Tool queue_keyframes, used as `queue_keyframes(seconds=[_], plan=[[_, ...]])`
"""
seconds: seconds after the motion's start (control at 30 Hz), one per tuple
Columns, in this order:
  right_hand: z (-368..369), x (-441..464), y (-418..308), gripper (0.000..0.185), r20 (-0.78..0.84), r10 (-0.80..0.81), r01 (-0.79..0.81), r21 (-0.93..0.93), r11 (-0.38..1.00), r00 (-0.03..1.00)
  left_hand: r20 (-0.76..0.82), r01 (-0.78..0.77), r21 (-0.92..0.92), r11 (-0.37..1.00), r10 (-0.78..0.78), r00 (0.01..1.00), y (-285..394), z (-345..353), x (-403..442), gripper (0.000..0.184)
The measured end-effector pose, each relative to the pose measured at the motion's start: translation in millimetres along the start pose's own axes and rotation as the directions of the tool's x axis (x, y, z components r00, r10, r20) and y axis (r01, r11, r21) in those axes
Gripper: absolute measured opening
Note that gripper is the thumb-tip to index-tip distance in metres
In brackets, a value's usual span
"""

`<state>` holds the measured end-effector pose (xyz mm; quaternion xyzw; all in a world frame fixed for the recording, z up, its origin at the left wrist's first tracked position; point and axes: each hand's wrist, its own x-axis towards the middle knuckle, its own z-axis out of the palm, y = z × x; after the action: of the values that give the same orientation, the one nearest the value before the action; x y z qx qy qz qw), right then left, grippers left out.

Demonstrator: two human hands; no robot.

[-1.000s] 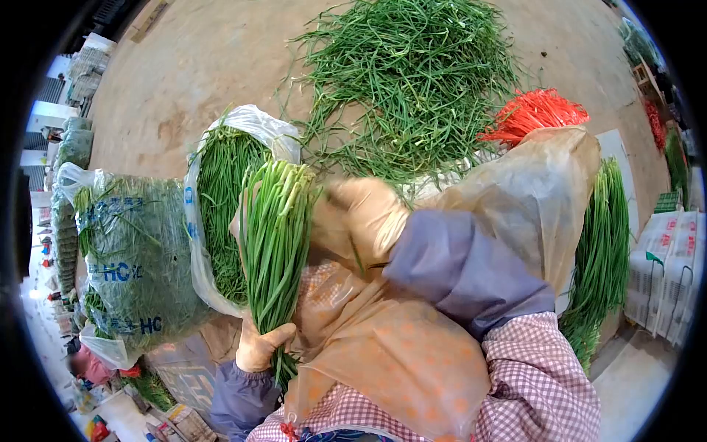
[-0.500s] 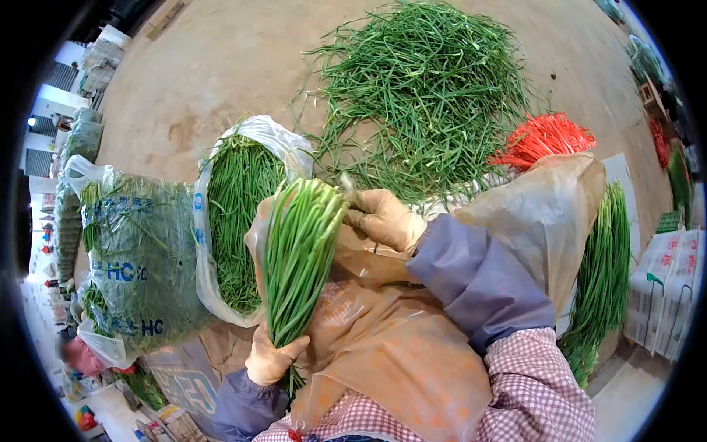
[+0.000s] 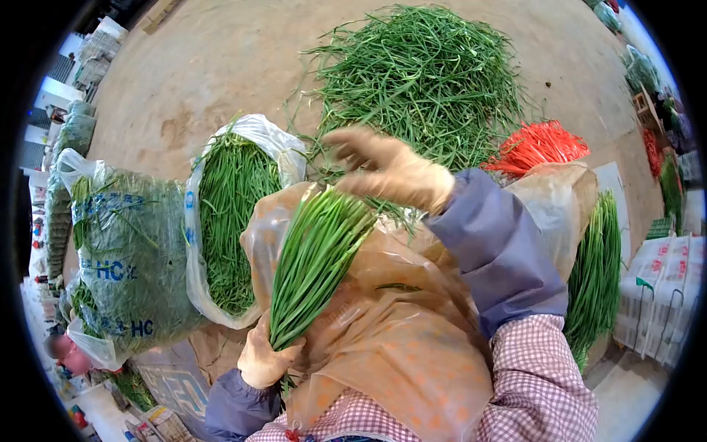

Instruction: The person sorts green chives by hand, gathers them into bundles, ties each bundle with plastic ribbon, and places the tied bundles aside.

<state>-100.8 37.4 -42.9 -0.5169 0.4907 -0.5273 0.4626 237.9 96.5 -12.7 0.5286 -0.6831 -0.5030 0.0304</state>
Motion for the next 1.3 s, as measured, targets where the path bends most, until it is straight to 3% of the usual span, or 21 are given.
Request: queue_keyframes(seconds=[0.1,0.13,0.23,0.27,0.33,0.4,0.43,0.47,0.5,0.57,0.6,0.63,0.67,0.7,0.73,0.83,0.97,1.1,1.17,1.23,1.3], plan=[[13,9,-4,0.026,0.368,-0.141,0.281,-0.362,0.889,0.919,-0.01,-0.022,0.07,0.997,0.023,1.0,2,0,0,0.057],[15,12,-1,0.019,0.388,-0.044,0.212,-0.402,0.891,0.921,-0.014,-0.029,0.096,0.995,0.03,0.999,2,-1,-1,0.057],[13,11,1,0.015,0.381,-0.132,0.267,-0.329,0.905,0.915,0.014,0.001,0.08,0.997,-0.002,1.0,10,-3,-1,0.057],[9,8,3,0.014,0.307,-0.2,0.28,-0.244,0.928,0.93,0.013,-0.008,0.09,0.996,0.007,1.0,10,-3,-1,0.057],[-7,4,18,0.012,-0.071,-0.227,0.207,-0.221,0.953,0.971,0.015,-0.036,0.108,0.994,0.035,0.999,9,-2,1,0.056],[-52,15,35,0.012,-0.483,-0.204,0.178,-0.099,0.979,0.852,0.001,-0.079,0.135,0.988,0.079,0.997,6,-1,1,0.053],[-81,13,46,0.014,-0.693,-0.037,0.045,-0.007,0.999,0.72,-0.009,-0.099,0.151,0.984,0.102,0.995,5,0,1,0.052],[-106,4,52,0.017,-0.736,0.182,-0.085,0.168,0.982,0.653,-0.016,-0.105,0.162,0.981,0.109,0.994,1,1,0,0.052],[-115,4,53,0.016,-0.682,0.227,-0.279,0.035,0.96,0.695,-0.025,-0.11,0.172,0.979,0.116,0.993,-4,2,-2,0.053],[-76,-9,54,0.04,-0.544,0.107,-0.218,-0.144,0.965,0.832,-0.036,-0.12,0.193,0.974,0.13,0.991,-6,4,-1,0.053],[-55,-16,36,0.061,-0.325,0.188,-0.234,-0.107,0.966,0.927,-0.028,-0.127,0.208,0.97,0.136,0.99,-5,5,-1,0.054],[-41,-19,15,0.064,-0.041,0.174,-0.178,-0.143,0.974,0.984,-0.02,-0.137,0.225,0.965,0.145,0.989,-4,5,0,0.054],[-31,-17,1,0.073,0.188,0.125,-0.073,-0.262,0.962,0.974,-0.016,-0.14,0.233,0.962,0.148,0.989,-4,5,1,0.054],[-19,-16,-10,0.075,0.26,0.102,-0.036,-0.244,0.969,0.96,-0.014,-0.142,0.242,0.96,0.15,0.989,-3,5,1,0.054],[-14,-11,12,0.072,0.262,-0.121,0.195,-0.276,0.941,0.958,-0.015,-0.143,0.25,0.958,0.152,0.988,-3,6,0,0.054],[-11,14,14,0.072,0.384,0.185,-0.14,-0.142,0.98,0.905,-0.009,-0.16,0.271,0.949,0.169,0.986,-2,6,0,0.054],[4,28,21,0.035,0.538,0.451,-0.375,-0.252,0.892,0.712,0.007,-0.238,0.326,0.915,0.249,0.968,-9,4,-2,0.059],[-13,26,37,0.015,0.101,0.359,-0.354,-0.065,0.933,0.928,-0.03,-0.255,0.313,0.915,0.278,0.96,-8,5,-3,0.06],[-54,37,51,0.015,-0.203,0.262,-0.26,0.041,0.965,0.943,-0.022,-0.263,0.298,0.918,0.282,0.959,-8,4,-3,0.061],[-77,37,56,0.022,-0.194,0.214,-0.221,-0.016,0.975,0.957,-0.017,-0.299,0.264,0.917,0.315,0.949,-11,4,-1,0.063],[-53,25,26,0.058,0.118,0.326,-0.305,-0.169,0.937,0.938,0.018,-0.298,0.294,0.908,0.307,0.952,-8,3,3,0.059]])
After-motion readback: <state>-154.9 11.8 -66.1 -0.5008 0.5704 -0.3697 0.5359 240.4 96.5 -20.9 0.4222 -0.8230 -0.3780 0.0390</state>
